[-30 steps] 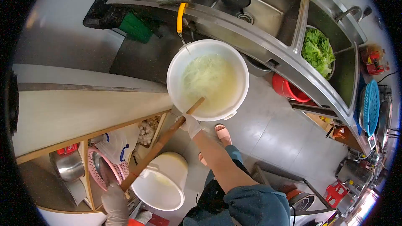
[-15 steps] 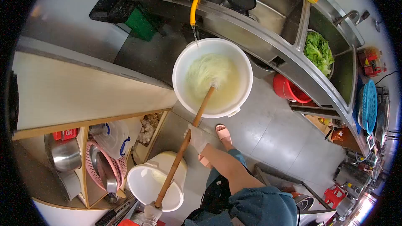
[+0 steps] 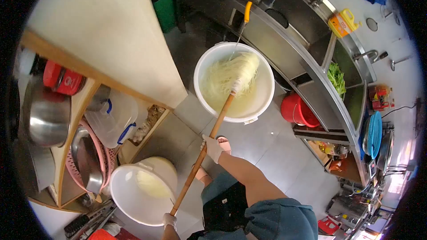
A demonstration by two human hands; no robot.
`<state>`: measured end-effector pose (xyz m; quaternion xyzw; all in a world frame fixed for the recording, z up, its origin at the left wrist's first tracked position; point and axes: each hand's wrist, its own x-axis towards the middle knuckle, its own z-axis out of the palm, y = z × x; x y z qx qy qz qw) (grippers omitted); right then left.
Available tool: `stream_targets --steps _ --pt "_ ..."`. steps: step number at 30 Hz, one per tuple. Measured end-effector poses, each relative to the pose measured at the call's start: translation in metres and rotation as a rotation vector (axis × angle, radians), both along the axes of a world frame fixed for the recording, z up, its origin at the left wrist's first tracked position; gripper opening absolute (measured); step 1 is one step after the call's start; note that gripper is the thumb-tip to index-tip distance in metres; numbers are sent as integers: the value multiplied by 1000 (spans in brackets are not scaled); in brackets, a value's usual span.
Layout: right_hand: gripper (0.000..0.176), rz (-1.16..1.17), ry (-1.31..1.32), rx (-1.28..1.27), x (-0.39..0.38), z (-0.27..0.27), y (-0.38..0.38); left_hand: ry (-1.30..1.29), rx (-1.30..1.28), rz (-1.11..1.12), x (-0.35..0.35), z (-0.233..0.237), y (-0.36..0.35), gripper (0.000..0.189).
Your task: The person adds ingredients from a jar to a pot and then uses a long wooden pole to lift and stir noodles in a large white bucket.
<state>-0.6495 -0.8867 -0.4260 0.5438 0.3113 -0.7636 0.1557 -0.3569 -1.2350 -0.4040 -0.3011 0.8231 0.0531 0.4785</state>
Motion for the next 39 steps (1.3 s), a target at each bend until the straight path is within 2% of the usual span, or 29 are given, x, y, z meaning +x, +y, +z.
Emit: stream_targets --steps 4,7,9,11,13,16,18,19,24,30,32,33,36,39 --pt "21 16 129 109 39 -13 -3 -23 76 57 47 -12 -4 19" --pt "31 45 179 57 59 1 -5 15 91 26 70 0 -5 15" --pt "13 125 76 98 69 25 -13 60 93 23 94 3 -19 15" --pt "13 136 112 58 78 63 -17 98 122 64 100 35 -23 16" --pt "13 143 145 15 80 75 -17 159 130 51 103 68 -26 18" --pt "15 174 190 -63 81 76 -15 145 174 -20 112 79 -28 18" --pt "15 171 1 -94 79 76 -16 158 139 -41 115 91 -28 17" --pt "15 184 -4 -98 78 83 -18 165 110 -56 118 98 -24 16" --pt "14 185 104 -128 83 148 -25 204 10 -41 125 127 -30 14" --pt "23 254 219 -185 89 143 -17 224 42 -19 137 118 -23 14" --pt "19 246 211 -171 85 162 -21 246 -15 105 130 141 -18 15" --pt "18 226 219 -154 83 170 -21 201 -16 19 133 139 -19 16" --pt "18 252 202 -239 89 123 -12 159 -19 -2 146 128 -18 16" --pt "20 263 174 -223 87 128 -16 149 -19 -25 142 141 -16 15"
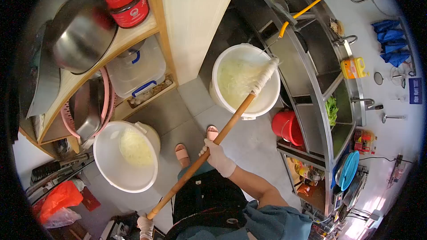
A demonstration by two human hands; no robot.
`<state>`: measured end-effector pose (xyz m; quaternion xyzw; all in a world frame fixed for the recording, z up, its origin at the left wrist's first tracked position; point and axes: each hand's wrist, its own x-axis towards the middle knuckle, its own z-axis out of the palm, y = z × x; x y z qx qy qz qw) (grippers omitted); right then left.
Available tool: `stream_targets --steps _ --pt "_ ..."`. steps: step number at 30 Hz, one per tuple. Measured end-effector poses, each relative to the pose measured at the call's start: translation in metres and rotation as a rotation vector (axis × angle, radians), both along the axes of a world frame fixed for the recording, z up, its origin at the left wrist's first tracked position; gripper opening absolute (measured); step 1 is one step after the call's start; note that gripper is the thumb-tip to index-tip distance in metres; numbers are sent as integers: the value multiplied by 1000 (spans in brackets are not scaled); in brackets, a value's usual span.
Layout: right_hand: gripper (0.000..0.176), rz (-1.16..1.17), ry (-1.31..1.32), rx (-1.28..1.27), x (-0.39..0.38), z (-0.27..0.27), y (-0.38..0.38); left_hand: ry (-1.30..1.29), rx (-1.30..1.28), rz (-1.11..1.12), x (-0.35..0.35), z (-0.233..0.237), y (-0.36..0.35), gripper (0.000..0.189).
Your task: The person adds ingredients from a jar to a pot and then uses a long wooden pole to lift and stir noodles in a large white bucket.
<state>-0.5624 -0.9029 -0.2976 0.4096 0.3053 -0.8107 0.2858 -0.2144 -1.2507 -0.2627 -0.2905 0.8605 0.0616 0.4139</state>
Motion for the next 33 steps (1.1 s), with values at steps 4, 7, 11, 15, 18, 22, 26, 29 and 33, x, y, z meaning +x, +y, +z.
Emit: stream_targets --steps 4,7,11,15,18,22,26,29,33 --pt "19 -11 -61 53 2 15 -5 60 20 52 13 5 -3 15" --pt "20 51 17 -5 -5 -8 -3 16 -20 -69 -8 19 3 14" --pt "16 -7 -130 8 -25 10 -9 304 -137 -28 -42 62 -1 12" --pt "18 -82 -188 -146 -79 13 -30 858 -261 -48 -143 153 -15 16" --pt "20 -126 -192 -342 -132 23 -45 774 -663 -645 -228 277 -1 20" --pt "22 -216 -90 -508 -189 36 -32 789 -1047 -1138 -319 371 74 14" --pt "18 -434 -51 -581 -207 -32 37 505 -959 -1649 -415 373 180 21" --pt "17 -613 -191 -452 -205 -69 75 494 -872 -1632 -454 319 224 13" --pt "13 -841 -334 -529 -200 -113 109 516 -717 -1638 -490 271 259 6"
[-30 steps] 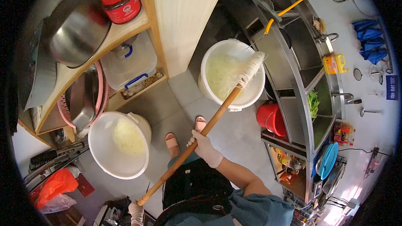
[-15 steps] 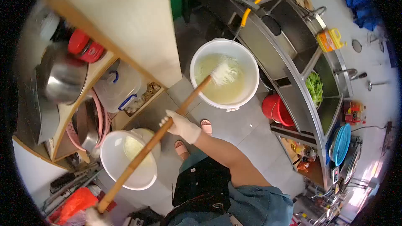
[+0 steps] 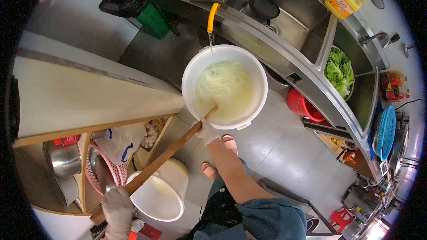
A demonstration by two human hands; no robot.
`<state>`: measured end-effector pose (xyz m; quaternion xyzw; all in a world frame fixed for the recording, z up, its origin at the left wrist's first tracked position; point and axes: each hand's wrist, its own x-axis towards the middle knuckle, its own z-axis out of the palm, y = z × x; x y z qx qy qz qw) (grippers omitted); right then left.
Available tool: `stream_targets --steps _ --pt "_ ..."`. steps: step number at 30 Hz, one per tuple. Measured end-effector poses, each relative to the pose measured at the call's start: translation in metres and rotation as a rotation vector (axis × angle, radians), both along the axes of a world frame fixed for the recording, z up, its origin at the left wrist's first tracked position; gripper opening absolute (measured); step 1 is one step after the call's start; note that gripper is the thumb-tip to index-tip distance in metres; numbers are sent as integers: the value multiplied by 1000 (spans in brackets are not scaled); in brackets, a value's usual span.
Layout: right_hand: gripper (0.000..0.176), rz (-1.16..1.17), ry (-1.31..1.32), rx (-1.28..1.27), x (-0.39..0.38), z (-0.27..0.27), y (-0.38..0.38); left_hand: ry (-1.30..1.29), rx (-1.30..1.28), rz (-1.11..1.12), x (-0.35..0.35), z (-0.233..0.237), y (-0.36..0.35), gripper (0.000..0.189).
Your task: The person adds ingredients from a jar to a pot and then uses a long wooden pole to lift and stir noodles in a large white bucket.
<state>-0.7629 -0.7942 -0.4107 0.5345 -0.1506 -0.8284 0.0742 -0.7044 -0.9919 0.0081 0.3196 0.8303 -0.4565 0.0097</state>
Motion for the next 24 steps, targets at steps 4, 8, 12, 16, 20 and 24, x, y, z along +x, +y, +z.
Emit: stream_targets --steps 4,8,12,16,20,24 --pt "16 -50 32 86 -1 -44 2 -56 133 292 -8 -55 -24 7" --pt "17 -58 82 158 0 -78 -17 -26 199 307 -2 -96 -73 5" --pt "18 63 -70 293 -7 -54 -34 7 286 590 27 -138 -136 12" --pt "21 157 -15 401 8 -13 -62 40 416 590 64 -166 -200 25" --pt "18 236 -46 377 26 -15 -94 92 556 645 98 -185 -242 26" --pt "29 353 7 461 48 -16 -110 7 538 965 162 -236 -276 23"
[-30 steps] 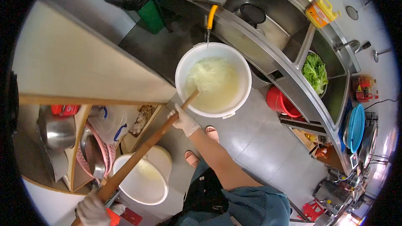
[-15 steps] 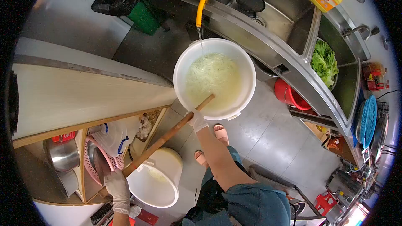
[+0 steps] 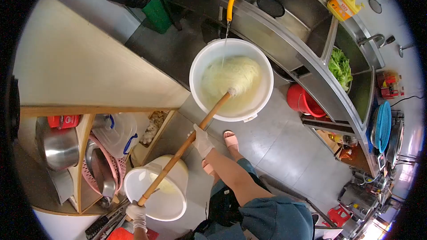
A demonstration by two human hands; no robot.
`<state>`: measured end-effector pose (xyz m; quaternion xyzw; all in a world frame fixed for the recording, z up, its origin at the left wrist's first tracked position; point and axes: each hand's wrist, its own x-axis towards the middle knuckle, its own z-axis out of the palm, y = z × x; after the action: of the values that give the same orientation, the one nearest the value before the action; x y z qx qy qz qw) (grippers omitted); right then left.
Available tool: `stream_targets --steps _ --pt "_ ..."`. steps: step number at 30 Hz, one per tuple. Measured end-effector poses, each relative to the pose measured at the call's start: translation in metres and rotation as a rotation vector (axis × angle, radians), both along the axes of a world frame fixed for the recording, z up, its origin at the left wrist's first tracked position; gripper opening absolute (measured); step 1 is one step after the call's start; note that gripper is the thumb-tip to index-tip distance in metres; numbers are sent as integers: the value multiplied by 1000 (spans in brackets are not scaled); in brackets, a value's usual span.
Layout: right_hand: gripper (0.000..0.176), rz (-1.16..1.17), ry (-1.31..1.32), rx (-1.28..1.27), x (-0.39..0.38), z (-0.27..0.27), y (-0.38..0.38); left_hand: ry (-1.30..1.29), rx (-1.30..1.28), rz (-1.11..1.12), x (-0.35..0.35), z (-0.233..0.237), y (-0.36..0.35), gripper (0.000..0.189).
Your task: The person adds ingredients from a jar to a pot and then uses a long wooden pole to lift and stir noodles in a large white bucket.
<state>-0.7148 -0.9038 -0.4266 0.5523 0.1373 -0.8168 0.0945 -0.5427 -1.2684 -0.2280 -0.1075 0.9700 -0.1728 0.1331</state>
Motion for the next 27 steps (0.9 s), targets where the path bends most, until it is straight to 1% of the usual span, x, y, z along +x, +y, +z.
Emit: stream_targets --steps 1,2,3,4,5,6,8,9,10,11,12,13,14,16,18,20,22,23,24,25,27 --pt "33 34 -62 5 3 -3 -1 -54 20 64 13 -14 -4 23" --pt "33 40 -63 11 5 -10 -1 -107 39 129 22 -23 -4 23" --pt "34 98 -54 -17 6 -18 2 -108 46 136 31 -31 -4 23" --pt "36 157 -44 -44 6 -26 6 -181 130 237 40 -38 0 25" --pt "36 165 -44 -36 6 -32 10 -253 214 337 47 -45 0 28" --pt "36 179 -20 -26 6 -37 15 -253 222 346 54 -53 -1 28" --pt "37 209 8 -15 5 -45 18 -514 327 405 80 -84 -11 34" --pt "36 227 -21 22 4 -48 20 -484 402 396 104 -113 -22 35" --pt "35 243 -50 62 4 -49 22 -481 414 402 110 -116 -15 35" --pt "35 251 -45 73 5 -46 22 -478 436 488 116 -119 -3 34" --pt "34 291 -22 163 9 -43 19 -473 457 572 118 -122 5 32" --pt "33 331 1 251 15 -41 15 -467 467 568 138 -141 2 30" --pt "33 339 4 259 23 -41 13 -464 477 573 147 -141 9 30" --pt "26 374 -56 273 40 -41 15 -506 476 601 167 -147 34 27" --pt "23 375 -77 330 59 -35 17 -513 507 622 211 -176 41 26" --pt "22 384 -104 384 74 -35 21 -526 536 652 230 -193 52 25" --pt "19 323 5 345 92 -34 19 -594 509 706 254 -198 53 24" --pt "19 334 -3 346 98 -29 16 -594 517 705 260 -195 53 22" --pt "19 337 61 349 103 -22 15 -599 523 713 266 -189 51 22" --pt "21 338 130 352 105 -13 14 -548 546 699 268 -182 47 21" --pt "20 366 132 335 111 7 10 -452 581 656 279 -169 35 19"
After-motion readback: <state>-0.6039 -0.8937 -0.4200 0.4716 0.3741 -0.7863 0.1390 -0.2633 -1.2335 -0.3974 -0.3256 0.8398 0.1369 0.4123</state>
